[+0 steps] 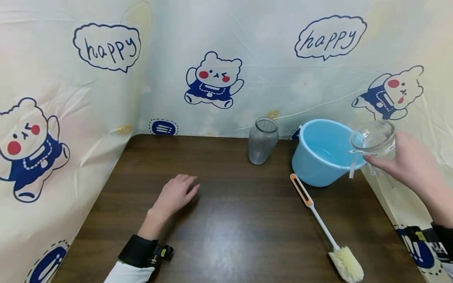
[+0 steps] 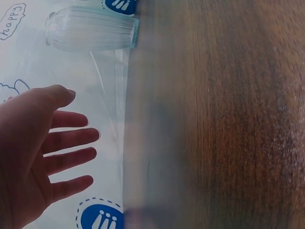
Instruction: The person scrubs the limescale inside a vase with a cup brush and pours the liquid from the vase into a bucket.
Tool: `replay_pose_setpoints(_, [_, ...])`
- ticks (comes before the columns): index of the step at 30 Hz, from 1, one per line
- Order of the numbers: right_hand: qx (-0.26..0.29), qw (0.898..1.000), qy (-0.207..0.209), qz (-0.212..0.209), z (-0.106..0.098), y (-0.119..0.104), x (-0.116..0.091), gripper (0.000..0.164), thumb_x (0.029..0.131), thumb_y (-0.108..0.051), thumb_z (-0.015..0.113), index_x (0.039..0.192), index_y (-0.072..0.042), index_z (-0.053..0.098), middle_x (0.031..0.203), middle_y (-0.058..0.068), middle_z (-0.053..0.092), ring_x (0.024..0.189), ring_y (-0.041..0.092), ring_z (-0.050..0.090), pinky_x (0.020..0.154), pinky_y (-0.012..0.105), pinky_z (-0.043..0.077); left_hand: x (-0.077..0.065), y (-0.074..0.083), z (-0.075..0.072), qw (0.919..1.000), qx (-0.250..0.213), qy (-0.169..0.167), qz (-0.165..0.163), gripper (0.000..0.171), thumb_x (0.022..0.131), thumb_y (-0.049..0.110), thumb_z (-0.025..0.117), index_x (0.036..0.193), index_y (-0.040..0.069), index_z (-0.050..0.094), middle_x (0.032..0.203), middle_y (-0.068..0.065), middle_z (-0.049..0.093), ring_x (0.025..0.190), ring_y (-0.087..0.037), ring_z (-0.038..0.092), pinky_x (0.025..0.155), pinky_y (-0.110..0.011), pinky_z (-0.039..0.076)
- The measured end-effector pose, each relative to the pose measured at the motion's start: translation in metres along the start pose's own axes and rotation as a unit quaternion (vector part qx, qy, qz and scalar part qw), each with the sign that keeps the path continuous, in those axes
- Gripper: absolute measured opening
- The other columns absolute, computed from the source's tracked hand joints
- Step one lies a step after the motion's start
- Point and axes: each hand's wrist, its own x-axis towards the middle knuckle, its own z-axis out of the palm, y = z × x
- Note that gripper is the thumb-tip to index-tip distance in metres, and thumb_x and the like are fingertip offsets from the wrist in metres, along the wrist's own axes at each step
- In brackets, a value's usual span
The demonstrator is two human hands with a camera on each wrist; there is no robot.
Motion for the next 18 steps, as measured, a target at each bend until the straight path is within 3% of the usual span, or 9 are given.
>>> replay_pose_setpoints(4, [-0.103, 0.994, -0.012, 0.038, -0.002, 0.005, 0.01, 0.08, 0.081, -0.019, 0.086, 0.139, 0.013, 0.041, 0.119, 0.041, 0.049, 0.098, 0.056, 0.044, 0.084, 0.074, 0.042, 0.0, 0.0, 0.001, 1.0, 0.005, 0.003, 0.004, 0.035, 0.099, 0.026, 0.071, 0.124, 0.001, 0.072, 0.118, -0.016, 0.073, 0.113, -0.035, 0.067, 0.093, -0.055, 0.056])
replay_pose_setpoints(9, [-0.164, 0.984, -0.041, 0.05, 0.001, 0.012, 0.029, 0.079, 0.084, -0.025, 0.084, 0.135, 0.014, 0.039, 0.126, 0.042, 0.044, 0.113, 0.06, 0.038, 0.098, 0.075, 0.029, 0.0, -0.001, 0.003, 1.0, 0.002, 0.0, -0.001, 0.035, 0.1, 0.026, 0.07, 0.126, 0.002, 0.071, 0.119, -0.016, 0.073, 0.113, -0.036, 0.066, 0.095, -0.056, 0.055])
replay_pose_setpoints(13, [-0.17, 0.984, -0.042, 0.022, 0.011, 0.019, 0.04, 0.078, 0.084, -0.026, 0.084, 0.138, 0.01, 0.04, 0.131, 0.042, 0.044, 0.121, 0.061, 0.036, 0.103, 0.077, 0.024, -0.004, -0.003, 0.003, 1.0, 0.002, 0.002, -0.009, 0.036, 0.099, 0.026, 0.071, 0.126, 0.003, 0.072, 0.119, -0.017, 0.073, 0.113, -0.036, 0.066, 0.095, -0.057, 0.054])
replay_pose_setpoints(18, [-0.186, 0.982, -0.031, -0.027, 0.015, 0.023, 0.039, 0.079, 0.078, -0.018, 0.088, 0.138, 0.007, 0.044, 0.132, 0.04, 0.047, 0.123, 0.06, 0.036, 0.112, 0.078, 0.016, -0.001, -0.005, 0.005, 1.0, 0.002, 0.002, -0.002, 0.035, 0.099, 0.027, 0.071, 0.124, 0.002, 0.072, 0.118, -0.016, 0.073, 0.113, -0.035, 0.067, 0.094, -0.056, 0.055])
